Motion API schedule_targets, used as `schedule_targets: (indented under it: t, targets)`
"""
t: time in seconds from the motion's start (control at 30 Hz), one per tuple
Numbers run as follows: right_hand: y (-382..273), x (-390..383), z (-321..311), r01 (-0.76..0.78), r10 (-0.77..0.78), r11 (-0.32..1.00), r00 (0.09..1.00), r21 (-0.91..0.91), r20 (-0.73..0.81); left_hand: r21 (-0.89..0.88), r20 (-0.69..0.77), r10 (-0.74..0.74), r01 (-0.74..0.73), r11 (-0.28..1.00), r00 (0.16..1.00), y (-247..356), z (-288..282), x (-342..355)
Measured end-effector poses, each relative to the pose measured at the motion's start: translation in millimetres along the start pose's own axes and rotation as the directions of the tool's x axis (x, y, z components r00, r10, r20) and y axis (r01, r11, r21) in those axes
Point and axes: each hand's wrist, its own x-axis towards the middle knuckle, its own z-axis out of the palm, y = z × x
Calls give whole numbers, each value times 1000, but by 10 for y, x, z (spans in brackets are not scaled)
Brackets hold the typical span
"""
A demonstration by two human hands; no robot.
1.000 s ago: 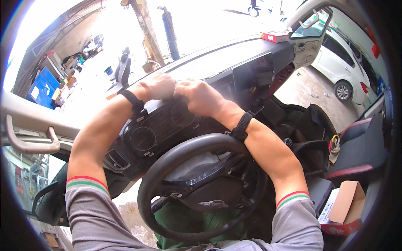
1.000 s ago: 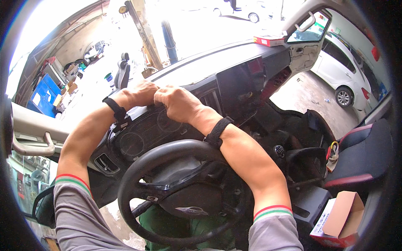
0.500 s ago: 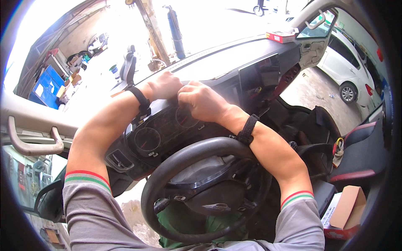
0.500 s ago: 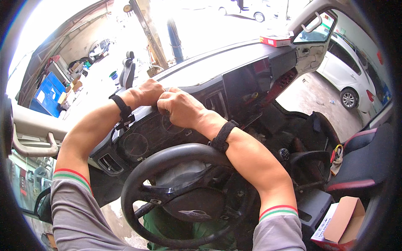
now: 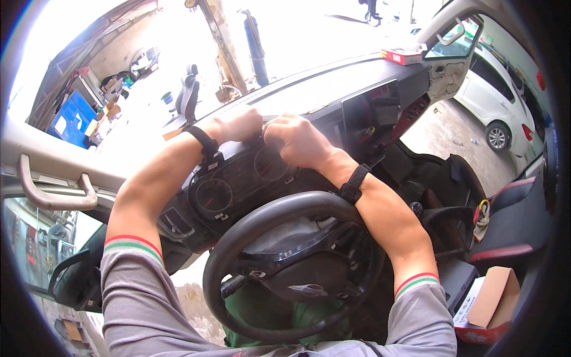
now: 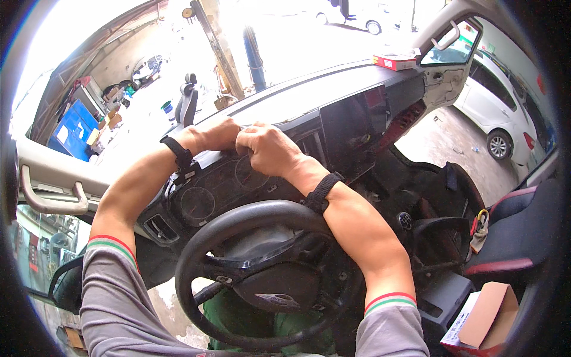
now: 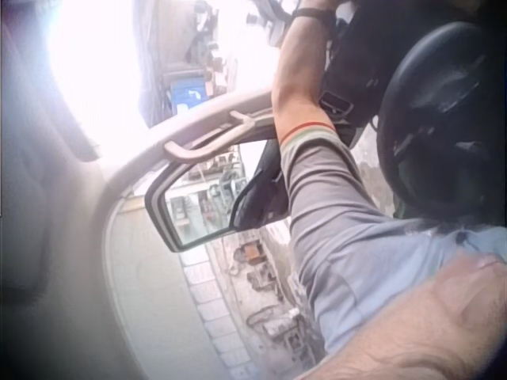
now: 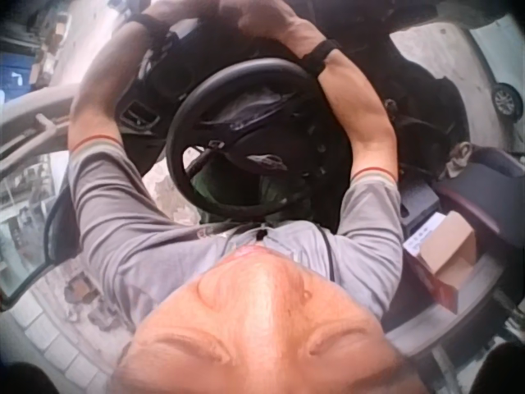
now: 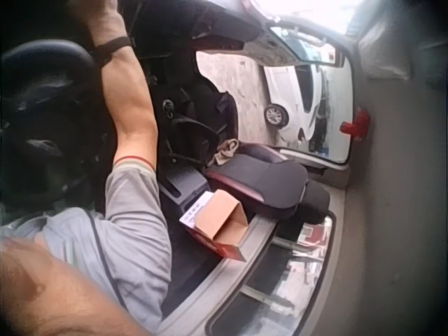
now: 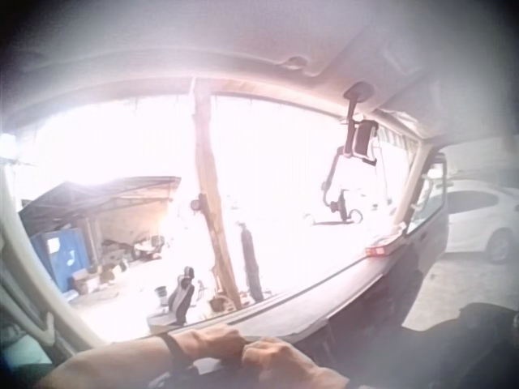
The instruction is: The person uses a screwdriver to pry and loosen the dashboard panel around the instrument cluster and then pulls the panel off by hand.
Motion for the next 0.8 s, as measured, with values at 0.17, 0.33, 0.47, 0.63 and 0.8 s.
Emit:
schedule_targets:
  t: [0.17,0.33,0.47,0.63,0.8]
  targets:
    - [-77,6,-45,-85,85,996,995,21,-43,-21,-35,58,-58,998,998,-152,206,37]
    - [-172,18,-117,-414,422,899,907,144,-21,252,-13,164,-156,955,986,13,67,-24]
    - [-225,46,-217,-469,488,869,866,158,-114,223,-97,79,-55,973,992,-24,85,-31]
    - [-234,43,-239,-488,524,849,830,204,-191,121,22,15,-17,993,1000,-76,67,-38]
    - [-188,-3,-220,-478,501,865,843,155,-197,-71,96,-73,80,994,993,-32,-27,-60]
